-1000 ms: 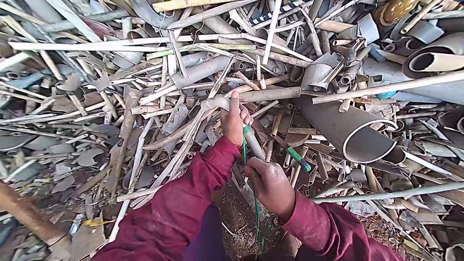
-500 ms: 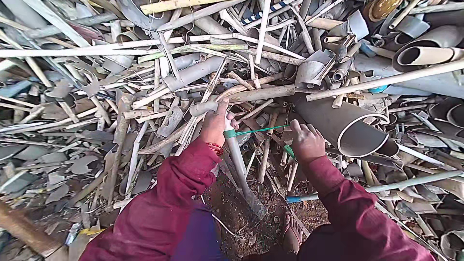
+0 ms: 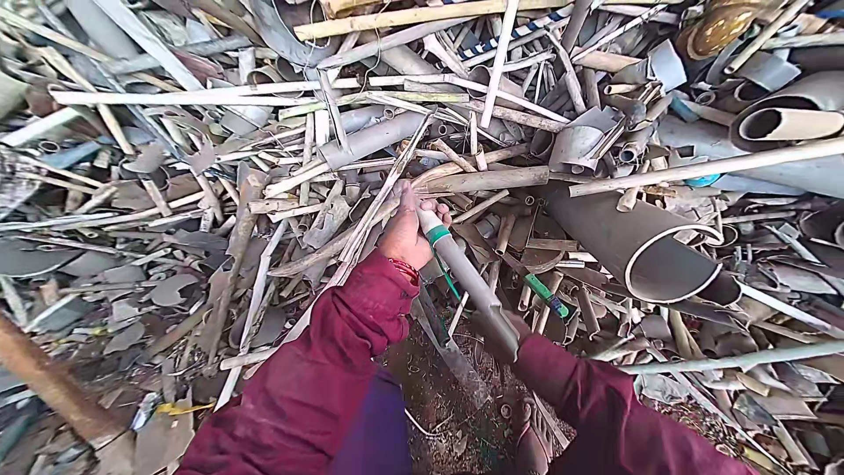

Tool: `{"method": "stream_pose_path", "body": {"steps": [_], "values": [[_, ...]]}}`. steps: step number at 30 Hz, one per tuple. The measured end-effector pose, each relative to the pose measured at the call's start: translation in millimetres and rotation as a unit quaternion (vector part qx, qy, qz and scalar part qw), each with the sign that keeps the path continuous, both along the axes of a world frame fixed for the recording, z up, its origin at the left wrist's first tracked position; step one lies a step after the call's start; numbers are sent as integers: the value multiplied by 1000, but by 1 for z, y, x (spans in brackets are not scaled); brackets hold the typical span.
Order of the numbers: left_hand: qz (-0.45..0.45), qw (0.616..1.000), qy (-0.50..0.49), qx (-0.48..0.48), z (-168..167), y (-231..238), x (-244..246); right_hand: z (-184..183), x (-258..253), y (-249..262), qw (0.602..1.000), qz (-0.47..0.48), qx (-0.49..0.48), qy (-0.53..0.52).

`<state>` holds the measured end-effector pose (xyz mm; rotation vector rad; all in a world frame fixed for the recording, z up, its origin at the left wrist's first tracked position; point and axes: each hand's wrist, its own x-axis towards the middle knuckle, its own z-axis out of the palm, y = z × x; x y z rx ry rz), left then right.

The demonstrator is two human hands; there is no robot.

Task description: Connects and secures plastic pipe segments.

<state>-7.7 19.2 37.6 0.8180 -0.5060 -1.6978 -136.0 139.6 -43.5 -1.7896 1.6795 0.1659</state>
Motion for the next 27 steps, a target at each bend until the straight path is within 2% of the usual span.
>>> {"method": "stream_pose_path", "body": {"steps": [2, 4, 6, 9, 13, 15, 16, 18, 19, 21, 22, 24, 25, 27], "values": [[-60, 996, -68, 18, 6, 15, -2, 24, -25, -21, 987, -115, -16, 115], [-91, 988, -118, 29, 10, 24, -6, 50, -49, -31, 956, -221, -92, 170], [-131, 985, -110, 17, 11, 25, -4, 58, -62, -34, 923, -282, -165, 204], [-193, 978, -58, -54, 12, 15, 7, 53, -73, -35, 902, -346, -134, 219], [-174, 982, 24, -72, 9, 11, 12, 49, -85, -35, 875, -388, -154, 247], [-128, 987, -27, -92, 11, 13, 12, 52, -79, -37, 870, -391, -170, 246], [-76, 988, -59, -117, 10, 9, 13, 59, -73, -35, 876, -385, -164, 240], [67, 976, -90, -189, 0, -12, 23, 81, -55, -20, 898, -345, -160, 223], [137, 961, -82, -227, -6, -27, 32, 91, -43, -7, 909, -303, -191, 212], [246, 928, -63, -272, -13, -52, 51, 93, -12, 28, 925, -162, -301, 166], [288, 917, -58, -270, -16, -61, 59, 91, 6, 46, 938, -68, -314, 129], [348, 908, -30, -231, -19, -69, 72, 83, 45, 78, 964, 108, -243, 24], [365, 909, -9, -200, -21, -72, 77, 81, 64, 87, 975, 160, -153, -9], [356, 923, 42, -142, -25, -78, 87, 72, 86, 90, 979, 193, -62, -6]]}}
